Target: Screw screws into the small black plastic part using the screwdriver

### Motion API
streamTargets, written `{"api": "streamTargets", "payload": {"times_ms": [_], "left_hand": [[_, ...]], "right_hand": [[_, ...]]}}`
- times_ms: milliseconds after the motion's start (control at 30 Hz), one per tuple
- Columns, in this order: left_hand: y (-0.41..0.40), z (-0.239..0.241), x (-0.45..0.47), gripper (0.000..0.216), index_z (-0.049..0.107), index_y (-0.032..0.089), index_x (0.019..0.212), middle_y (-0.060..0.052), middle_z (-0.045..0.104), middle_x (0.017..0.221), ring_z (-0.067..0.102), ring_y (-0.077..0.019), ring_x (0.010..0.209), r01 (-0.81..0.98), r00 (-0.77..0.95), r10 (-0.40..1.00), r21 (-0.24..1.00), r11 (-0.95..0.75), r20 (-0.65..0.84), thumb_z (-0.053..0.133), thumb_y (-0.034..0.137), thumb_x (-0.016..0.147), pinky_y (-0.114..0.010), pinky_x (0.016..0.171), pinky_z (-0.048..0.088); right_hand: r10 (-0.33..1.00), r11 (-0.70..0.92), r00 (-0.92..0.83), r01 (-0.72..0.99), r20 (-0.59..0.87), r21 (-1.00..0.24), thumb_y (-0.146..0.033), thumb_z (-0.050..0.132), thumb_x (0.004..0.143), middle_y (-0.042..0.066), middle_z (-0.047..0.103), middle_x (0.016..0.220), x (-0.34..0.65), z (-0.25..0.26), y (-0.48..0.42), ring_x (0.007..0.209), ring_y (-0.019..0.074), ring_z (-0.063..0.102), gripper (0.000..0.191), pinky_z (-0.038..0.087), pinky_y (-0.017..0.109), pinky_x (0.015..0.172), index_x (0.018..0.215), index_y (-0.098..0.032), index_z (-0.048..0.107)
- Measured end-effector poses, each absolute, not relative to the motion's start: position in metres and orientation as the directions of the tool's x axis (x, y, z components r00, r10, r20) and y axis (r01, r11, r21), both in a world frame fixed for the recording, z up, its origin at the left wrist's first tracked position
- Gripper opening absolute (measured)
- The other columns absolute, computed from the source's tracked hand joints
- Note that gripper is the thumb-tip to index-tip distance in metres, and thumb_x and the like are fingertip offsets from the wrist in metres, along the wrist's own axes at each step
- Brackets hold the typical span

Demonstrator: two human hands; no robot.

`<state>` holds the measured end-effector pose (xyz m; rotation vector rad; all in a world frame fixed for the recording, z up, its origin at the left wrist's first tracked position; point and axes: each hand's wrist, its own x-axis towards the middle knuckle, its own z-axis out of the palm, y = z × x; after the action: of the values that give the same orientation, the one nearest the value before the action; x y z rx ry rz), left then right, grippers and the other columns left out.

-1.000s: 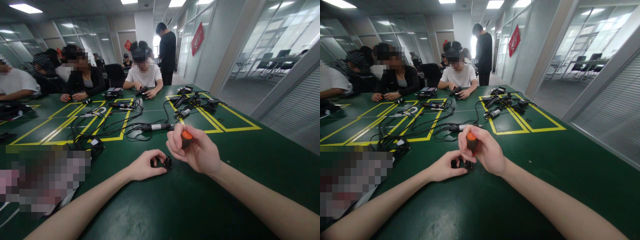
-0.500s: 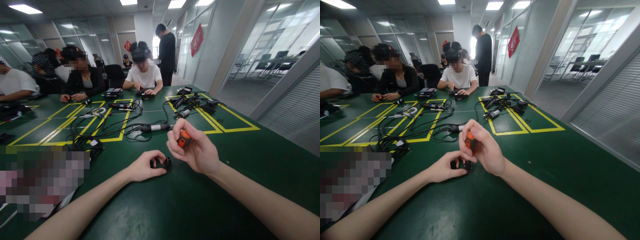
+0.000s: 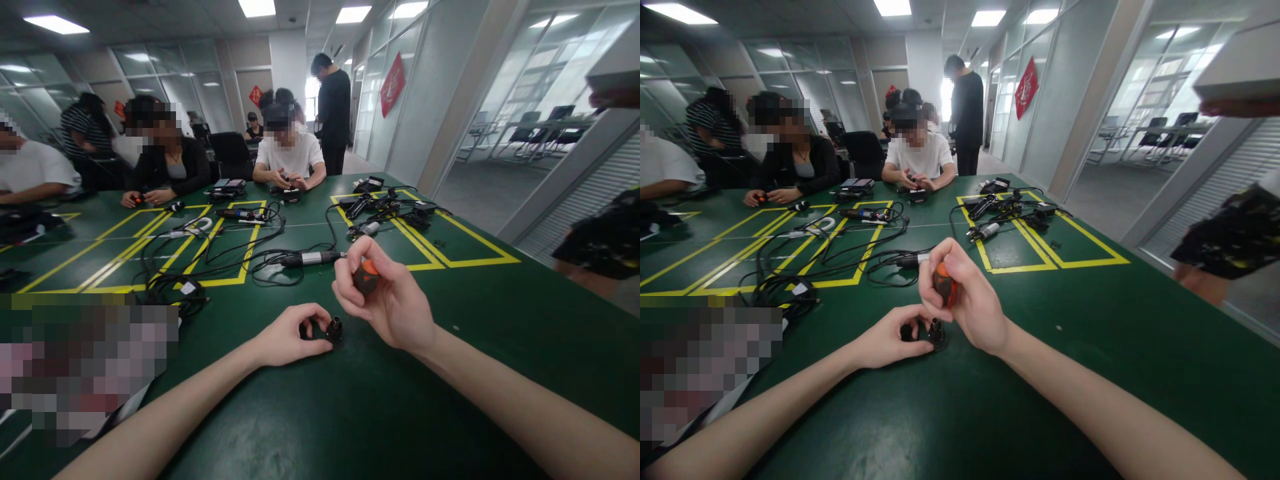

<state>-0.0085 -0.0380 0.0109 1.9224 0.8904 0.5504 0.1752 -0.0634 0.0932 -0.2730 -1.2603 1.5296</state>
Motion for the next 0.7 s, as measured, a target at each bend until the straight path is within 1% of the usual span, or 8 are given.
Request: {"api": "streamTargets", "payload": {"times_ms": [100, 200, 267, 400, 467, 533, 633, 700], "left_hand": [[-0.0380, 0.0110, -0.0083, 0.032, 0.071, 0.016, 0.104, -0.004, 0.071, 0.099, 0.057, -0.0130, 0.077, 0.349, 0.641, 0.767, 0.881, -0.318, 0.023, 0.077, 0.030, 0.077, -0.024, 0.068, 0.046], [-0.0380, 0.0098, -0.0086, 0.030, 0.070, 0.016, 0.102, -0.004, 0.070, 0.098, 0.056, -0.0127, 0.076, 0.345, 0.634, 0.773, 0.883, -0.318, 0.031, 0.078, 0.030, 0.076, -0.024, 0.068, 0.046], [-0.0379, 0.0088, -0.0089, 0.030, 0.071, 0.016, 0.102, -0.004, 0.070, 0.099, 0.056, -0.0125, 0.076, 0.347, 0.633, 0.773, 0.881, -0.321, 0.032, 0.078, 0.030, 0.076, -0.024, 0.068, 0.046], [-0.0373, 0.0074, -0.0101, 0.034, 0.072, 0.016, 0.107, -0.004, 0.071, 0.099, 0.057, -0.0134, 0.078, 0.352, 0.644, 0.764, 0.874, -0.336, 0.035, 0.078, 0.031, 0.077, -0.024, 0.069, 0.046], [-0.0367, 0.0070, -0.0107, 0.036, 0.073, 0.016, 0.111, -0.004, 0.070, 0.099, 0.058, -0.0142, 0.080, 0.348, 0.661, 0.750, 0.869, -0.352, 0.039, 0.077, 0.030, 0.079, -0.025, 0.070, 0.047], [-0.0359, 0.0064, -0.0111, 0.036, 0.074, 0.015, 0.113, -0.006, 0.071, 0.102, 0.060, -0.0153, 0.083, 0.341, 0.670, 0.740, 0.864, -0.371, 0.053, 0.077, 0.028, 0.080, -0.025, 0.071, 0.047], [-0.0348, 0.0046, -0.0114, 0.034, 0.074, 0.016, 0.113, -0.007, 0.072, 0.108, 0.060, -0.0157, 0.086, 0.347, 0.677, 0.734, 0.858, -0.378, 0.049, 0.077, 0.027, 0.080, -0.026, 0.072, 0.048], [-0.0342, 0.0026, -0.0117, 0.034, 0.074, 0.016, 0.111, -0.006, 0.072, 0.105, 0.059, -0.0148, 0.083, 0.357, 0.669, 0.742, 0.857, -0.372, 0.044, 0.078, 0.028, 0.079, -0.025, 0.072, 0.048]], "right_hand": [[0.818, 0.163, -0.378, -0.571, 0.434, -0.805, -0.043, 0.053, 0.099, -0.005, 0.047, 0.059, 0.1752, 0.0937, -0.0616, 0.044, 0.0081, 0.034, 0.032, 0.025, 0.022, 0.042, 0.077, -0.020, 0.053], [0.815, 0.100, -0.416, -0.583, 0.403, -0.806, -0.043, 0.052, 0.099, -0.006, 0.038, 0.054, 0.1762, 0.0934, -0.0614, 0.045, 0.0083, 0.026, 0.038, 0.020, 0.021, 0.041, 0.069, -0.019, 0.053], [0.800, 0.069, -0.445, -0.597, 0.402, -0.799, -0.045, 0.051, 0.098, -0.007, 0.035, 0.053, 0.1769, 0.0929, -0.0623, 0.045, 0.0081, 0.022, 0.037, 0.017, 0.021, 0.041, 0.071, -0.019, 0.052], [0.788, 0.075, -0.454, -0.599, 0.415, -0.797, -0.046, 0.054, 0.095, -0.009, 0.037, 0.053, 0.1777, 0.0919, -0.0639, 0.044, 0.0081, 0.020, 0.027, 0.017, 0.020, 0.042, 0.084, -0.023, 0.047], [0.799, 0.088, -0.440, -0.587, 0.409, -0.805, -0.043, 0.055, 0.094, -0.009, 0.040, 0.054, 0.1776, 0.0913, -0.0635, 0.044, 0.0081, 0.022, 0.023, 0.018, 0.019, 0.042, 0.085, -0.023, 0.046], [0.801, 0.105, -0.431, -0.583, 0.416, -0.806, -0.040, 0.054, 0.096, -0.008, 0.044, 0.056, 0.1775, 0.0904, -0.0622, 0.044, 0.0084, 0.027, 0.022, 0.021, 0.020, 0.042, 0.084, -0.022, 0.048], [0.781, 0.120, -0.440, -0.592, 0.444, -0.797, -0.040, 0.047, 0.101, -0.004, 0.046, 0.056, 0.1772, 0.0888, -0.0595, 0.044, 0.0091, 0.033, 0.033, 0.025, 0.020, 0.041, 0.077, -0.019, 0.054], [0.775, 0.096, -0.453, -0.605, 0.441, -0.790, -0.041, 0.045, 0.102, -0.005, 0.040, 0.053, 0.1769, 0.0878, -0.0581, 0.045, 0.0086, 0.029, 0.041, 0.023, 0.020, 0.041, 0.071, -0.018, 0.056]]}}
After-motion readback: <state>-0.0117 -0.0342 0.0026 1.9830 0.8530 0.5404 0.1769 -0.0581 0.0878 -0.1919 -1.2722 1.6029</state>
